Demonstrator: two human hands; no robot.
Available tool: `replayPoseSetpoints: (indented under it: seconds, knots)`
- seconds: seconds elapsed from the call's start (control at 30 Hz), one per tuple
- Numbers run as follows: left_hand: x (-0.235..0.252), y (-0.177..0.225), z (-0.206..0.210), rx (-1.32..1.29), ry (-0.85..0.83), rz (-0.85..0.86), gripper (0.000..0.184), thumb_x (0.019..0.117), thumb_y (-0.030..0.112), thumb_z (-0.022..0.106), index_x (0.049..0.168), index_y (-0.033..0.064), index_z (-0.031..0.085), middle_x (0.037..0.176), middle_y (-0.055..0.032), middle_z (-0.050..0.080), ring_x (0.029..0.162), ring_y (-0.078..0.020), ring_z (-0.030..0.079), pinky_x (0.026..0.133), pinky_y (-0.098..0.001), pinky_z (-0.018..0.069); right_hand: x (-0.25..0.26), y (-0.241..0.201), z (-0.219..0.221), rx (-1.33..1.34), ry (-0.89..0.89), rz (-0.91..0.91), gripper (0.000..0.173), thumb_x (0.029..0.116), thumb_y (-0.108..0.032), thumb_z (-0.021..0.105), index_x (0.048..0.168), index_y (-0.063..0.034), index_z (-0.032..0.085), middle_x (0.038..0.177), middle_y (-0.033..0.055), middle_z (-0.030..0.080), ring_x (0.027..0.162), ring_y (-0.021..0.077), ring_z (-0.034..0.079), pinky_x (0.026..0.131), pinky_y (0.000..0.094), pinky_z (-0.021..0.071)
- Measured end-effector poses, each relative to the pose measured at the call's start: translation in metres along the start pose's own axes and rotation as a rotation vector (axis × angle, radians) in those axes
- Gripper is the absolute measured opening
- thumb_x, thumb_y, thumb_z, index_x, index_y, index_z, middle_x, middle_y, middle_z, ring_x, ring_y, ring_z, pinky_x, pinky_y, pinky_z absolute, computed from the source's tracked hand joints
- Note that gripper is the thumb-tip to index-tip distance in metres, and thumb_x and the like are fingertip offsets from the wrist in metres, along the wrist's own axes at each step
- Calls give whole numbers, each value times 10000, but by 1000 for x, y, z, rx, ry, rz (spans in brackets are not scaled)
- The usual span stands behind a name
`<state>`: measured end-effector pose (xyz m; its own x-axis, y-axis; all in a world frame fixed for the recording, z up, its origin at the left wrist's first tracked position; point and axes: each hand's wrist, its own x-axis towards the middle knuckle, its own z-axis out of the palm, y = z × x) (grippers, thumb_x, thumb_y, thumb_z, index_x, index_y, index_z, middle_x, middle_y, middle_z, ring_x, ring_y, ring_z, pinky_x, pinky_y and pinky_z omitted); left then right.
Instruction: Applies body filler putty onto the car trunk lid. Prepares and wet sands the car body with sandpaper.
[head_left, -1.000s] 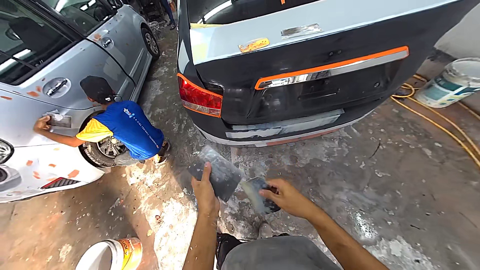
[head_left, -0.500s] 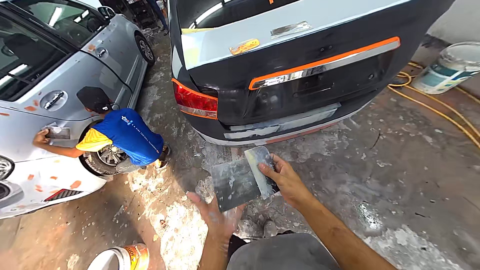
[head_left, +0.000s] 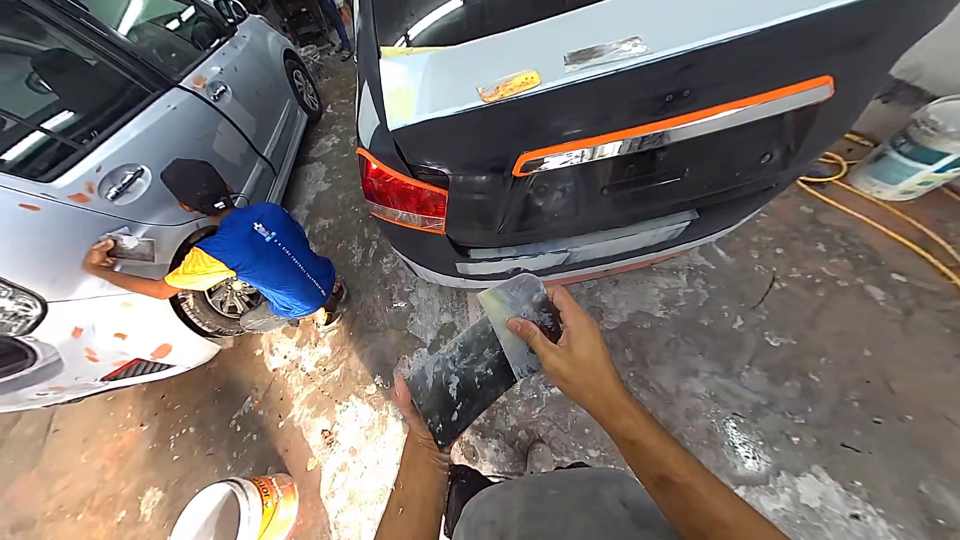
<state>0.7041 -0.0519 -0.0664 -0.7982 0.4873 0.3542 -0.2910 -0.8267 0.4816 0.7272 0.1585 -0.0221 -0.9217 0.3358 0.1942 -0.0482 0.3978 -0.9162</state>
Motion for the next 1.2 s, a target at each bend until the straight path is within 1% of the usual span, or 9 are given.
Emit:
replayPoseSetpoints:
  seconds: [0.2,0.33,0.43,0.5,0.63,0.77,0.9,1.03,1.2]
  knots:
    - [11,-7,36,184,-54,73,465,961,561,568,1212,217,753,1127,39,767,1076,-44,703,965,-248,554,-4,-17,3,-189,128,-53,403,1024,-486,536,1192,-124,588,733,-5,640,636,144,659,553,386,556]
    - [13,-18,33,85,91,40,509,889,604,633,1160,192,756,1083,-4,767,1021,-106,724,905,-321,593,-24,-34,21,-43,-31,-154,388,1033,-404,574,1230,-71,602,714,13,643,624,121,649,566,336,570]
    - [14,-21,31,-21,215,-6,601,779,660,712,1128,173,755,1070,-47,758,1018,-177,725,896,-420,596,-20,-30,25,-59,39,-167,364,1022,-407,586,1162,-73,628,665,4,615,564,117,612,514,325,534]
    - [12,-23,28,2,267,-9,645,740,699,730,1127,183,752,1066,-48,755,1022,-188,721,901,-448,592,-13,-25,23,-66,77,-100,353,1024,-426,569,1163,-101,589,689,-7,616,585,117,629,524,334,548]
    - [14,-15,44,52,271,45,592,805,677,677,1120,182,756,1028,-20,767,968,-129,736,855,-348,612,-32,-39,34,-48,-1,-171,380,1030,-396,577,1181,-51,630,707,13,653,625,111,656,578,315,575]
    - [10,-18,31,69,265,22,629,760,705,708,1130,197,754,1058,-30,759,1011,-171,724,896,-434,596,-12,-25,27,-53,22,-79,320,1019,-382,594,1159,-94,593,709,18,639,608,144,653,546,367,566]
    - [6,-15,38,69,336,44,580,806,686,679,1089,185,747,992,-14,764,935,-116,738,819,-333,618,-32,-42,36,14,-92,-128,361,1026,-381,587,1178,-55,630,727,24,657,644,119,658,596,324,574]
    - [13,-19,31,70,216,30,610,799,679,692,1159,189,748,1085,-32,758,1032,-169,722,912,-427,594,-5,-30,27,78,-107,10,350,1017,-381,609,1216,-94,588,827,56,676,710,175,688,626,413,597]
    - [16,-12,44,101,242,60,580,800,665,687,1128,192,757,1049,-8,766,990,-117,730,874,-346,605,-15,-37,31,154,-191,-16,395,1015,-398,611,1285,-110,604,921,30,709,813,122,703,728,357,609]
